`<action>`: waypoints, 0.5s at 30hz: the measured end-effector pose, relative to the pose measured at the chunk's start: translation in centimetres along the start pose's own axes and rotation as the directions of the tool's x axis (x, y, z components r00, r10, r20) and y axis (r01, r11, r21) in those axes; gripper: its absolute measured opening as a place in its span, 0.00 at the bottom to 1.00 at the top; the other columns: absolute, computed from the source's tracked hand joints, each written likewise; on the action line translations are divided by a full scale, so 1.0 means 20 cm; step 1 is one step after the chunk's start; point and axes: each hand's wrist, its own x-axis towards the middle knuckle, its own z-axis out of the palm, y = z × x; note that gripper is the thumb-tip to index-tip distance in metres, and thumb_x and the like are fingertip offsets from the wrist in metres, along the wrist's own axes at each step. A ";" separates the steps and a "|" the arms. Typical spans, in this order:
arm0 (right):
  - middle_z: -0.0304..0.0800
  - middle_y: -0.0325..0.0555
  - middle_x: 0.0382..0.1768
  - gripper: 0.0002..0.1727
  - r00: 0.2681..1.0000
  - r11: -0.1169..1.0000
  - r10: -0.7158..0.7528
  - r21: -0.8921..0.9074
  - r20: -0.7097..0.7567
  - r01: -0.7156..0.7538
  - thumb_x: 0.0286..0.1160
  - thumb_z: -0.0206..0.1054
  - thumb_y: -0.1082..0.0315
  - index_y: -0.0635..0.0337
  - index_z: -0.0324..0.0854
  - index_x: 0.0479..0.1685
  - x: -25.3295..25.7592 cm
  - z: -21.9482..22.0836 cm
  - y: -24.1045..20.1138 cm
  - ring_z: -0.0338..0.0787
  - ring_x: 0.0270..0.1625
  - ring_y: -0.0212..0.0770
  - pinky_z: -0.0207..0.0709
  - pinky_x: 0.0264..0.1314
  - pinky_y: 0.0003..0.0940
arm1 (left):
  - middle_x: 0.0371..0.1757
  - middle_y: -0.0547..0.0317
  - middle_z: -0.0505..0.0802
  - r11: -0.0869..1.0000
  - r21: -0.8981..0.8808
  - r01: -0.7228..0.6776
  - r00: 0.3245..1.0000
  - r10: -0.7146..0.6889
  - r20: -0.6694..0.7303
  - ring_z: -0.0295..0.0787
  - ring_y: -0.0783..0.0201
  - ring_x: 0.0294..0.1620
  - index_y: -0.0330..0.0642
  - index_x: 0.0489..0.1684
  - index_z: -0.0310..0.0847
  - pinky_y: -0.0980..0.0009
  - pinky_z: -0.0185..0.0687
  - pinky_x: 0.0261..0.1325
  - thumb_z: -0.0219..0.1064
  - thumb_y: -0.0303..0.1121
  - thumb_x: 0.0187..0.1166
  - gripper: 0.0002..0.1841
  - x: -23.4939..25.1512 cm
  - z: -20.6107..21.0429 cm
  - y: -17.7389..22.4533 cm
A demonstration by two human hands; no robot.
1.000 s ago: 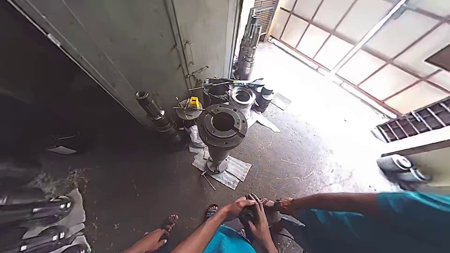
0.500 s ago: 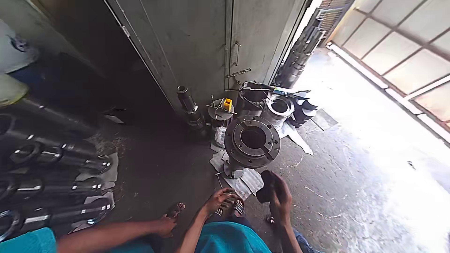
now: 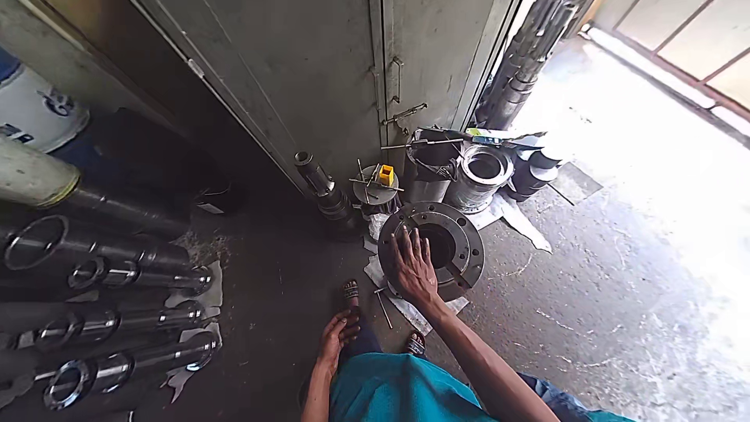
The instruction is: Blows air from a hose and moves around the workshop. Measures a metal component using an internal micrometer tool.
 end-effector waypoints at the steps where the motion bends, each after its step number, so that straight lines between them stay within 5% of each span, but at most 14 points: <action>1: 0.47 0.57 0.95 0.35 1.000 1.000 -0.016 0.013 0.015 0.015 0.86 0.48 0.59 0.49 0.55 0.95 0.05 0.00 -0.01 0.43 0.96 0.63 0.39 0.93 0.69 | 0.55 0.42 0.95 1.000 0.005 0.014 1.000 -0.014 -0.003 0.96 0.53 0.43 0.35 0.73 0.75 0.62 0.91 0.43 0.46 0.32 0.94 0.19 0.06 0.01 0.04; 7: 0.54 0.50 0.94 0.30 0.999 0.996 0.023 0.085 0.040 -0.026 0.91 0.46 0.55 0.37 0.62 0.92 0.42 0.01 -0.04 0.44 0.97 0.61 0.34 0.93 0.72 | 0.56 0.40 0.92 0.973 0.233 0.010 0.987 -0.047 0.153 0.93 0.53 0.47 0.32 0.74 0.74 0.58 0.89 0.50 0.45 0.34 0.95 0.20 0.56 0.07 0.38; 11: 0.72 0.53 0.85 0.22 0.967 0.964 0.254 0.084 0.003 -0.254 0.89 0.52 0.54 0.40 0.85 0.71 0.62 0.04 0.06 0.58 0.92 0.66 0.39 0.90 0.76 | 0.59 0.42 0.93 0.915 0.392 -0.097 0.892 -0.095 0.443 0.95 0.54 0.51 0.32 0.76 0.73 0.57 0.92 0.54 0.49 0.31 0.93 0.20 0.92 0.07 0.70; 15: 0.88 0.46 0.70 0.25 0.906 0.907 0.419 0.058 -0.053 -0.416 0.90 0.47 0.47 0.48 0.90 0.55 0.71 0.02 0.15 0.74 0.83 0.57 0.53 0.88 0.67 | 0.60 0.45 0.93 0.907 0.393 -0.149 0.808 -0.117 0.577 0.94 0.57 0.52 0.32 0.73 0.74 0.60 0.91 0.53 0.49 0.29 0.90 0.19 1.15 0.11 1.02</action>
